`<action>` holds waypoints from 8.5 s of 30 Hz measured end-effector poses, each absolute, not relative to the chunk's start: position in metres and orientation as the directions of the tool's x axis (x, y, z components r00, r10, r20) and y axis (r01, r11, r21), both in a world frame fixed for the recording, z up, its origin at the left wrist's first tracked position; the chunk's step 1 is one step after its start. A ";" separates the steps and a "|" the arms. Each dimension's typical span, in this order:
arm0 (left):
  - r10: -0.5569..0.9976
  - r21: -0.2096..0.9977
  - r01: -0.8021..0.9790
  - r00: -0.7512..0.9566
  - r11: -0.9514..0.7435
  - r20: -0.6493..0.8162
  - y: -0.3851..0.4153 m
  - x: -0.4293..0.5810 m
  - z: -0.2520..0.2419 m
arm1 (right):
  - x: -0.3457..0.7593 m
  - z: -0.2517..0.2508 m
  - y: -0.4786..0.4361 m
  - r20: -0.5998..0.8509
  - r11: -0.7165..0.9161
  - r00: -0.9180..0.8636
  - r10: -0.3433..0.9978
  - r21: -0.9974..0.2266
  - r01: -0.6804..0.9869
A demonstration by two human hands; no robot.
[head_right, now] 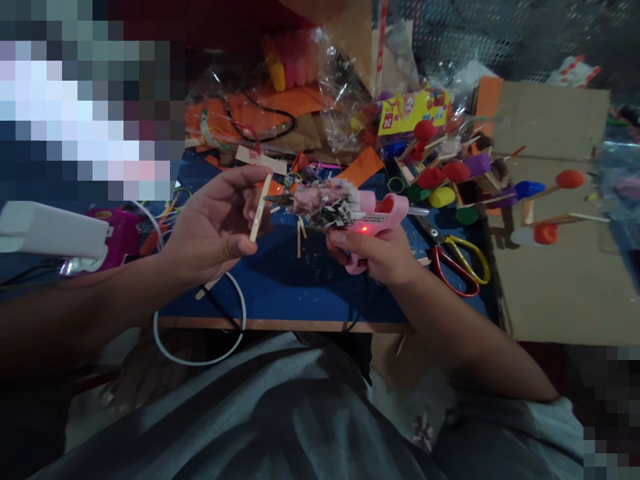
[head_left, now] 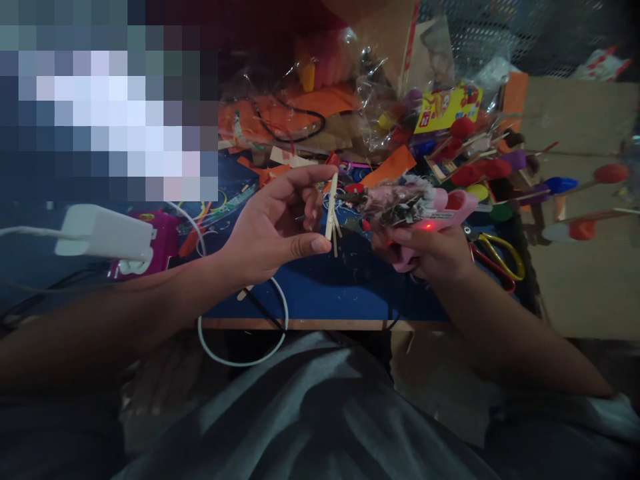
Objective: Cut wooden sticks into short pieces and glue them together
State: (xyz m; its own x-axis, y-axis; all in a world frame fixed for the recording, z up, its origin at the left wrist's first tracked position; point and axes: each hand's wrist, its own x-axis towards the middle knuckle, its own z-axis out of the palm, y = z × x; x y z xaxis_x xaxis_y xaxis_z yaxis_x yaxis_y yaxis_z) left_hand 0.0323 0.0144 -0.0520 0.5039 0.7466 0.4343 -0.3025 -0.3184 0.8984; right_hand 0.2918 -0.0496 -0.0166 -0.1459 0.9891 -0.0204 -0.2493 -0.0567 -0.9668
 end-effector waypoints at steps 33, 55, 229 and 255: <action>0.717 0.843 -0.258 0.442 -0.473 0.538 0.016 0.029 -0.049 | 0.294 -0.015 -0.046 -0.054 -0.090 -0.143 0.988 -0.961 -0.262; 0.675 0.792 -0.200 0.430 -0.576 0.599 0.013 0.028 -0.054 | 0.298 -0.017 -0.044 -0.083 -0.124 -0.174 0.981 -0.964 -0.236; 0.844 0.849 0.176 0.320 -0.498 0.429 -0.005 0.030 -0.037 | 0.292 -0.030 -0.054 -0.034 -0.036 0.065 0.997 -0.999 0.031; 0.797 0.764 0.323 0.465 -0.559 0.386 -0.012 0.032 -0.031 | 0.272 -0.033 -0.049 -0.003 -0.002 -0.023 1.000 -0.999 0.039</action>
State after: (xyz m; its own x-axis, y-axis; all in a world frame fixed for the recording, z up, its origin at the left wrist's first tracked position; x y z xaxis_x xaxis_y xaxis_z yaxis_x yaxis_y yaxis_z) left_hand 0.0319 -0.0120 -0.0305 0.4647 0.7968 0.3861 0.3233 -0.5587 0.7638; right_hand 0.2720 -0.0490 -0.0329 -0.0232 0.9997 -0.0034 0.0389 -0.0025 -0.9992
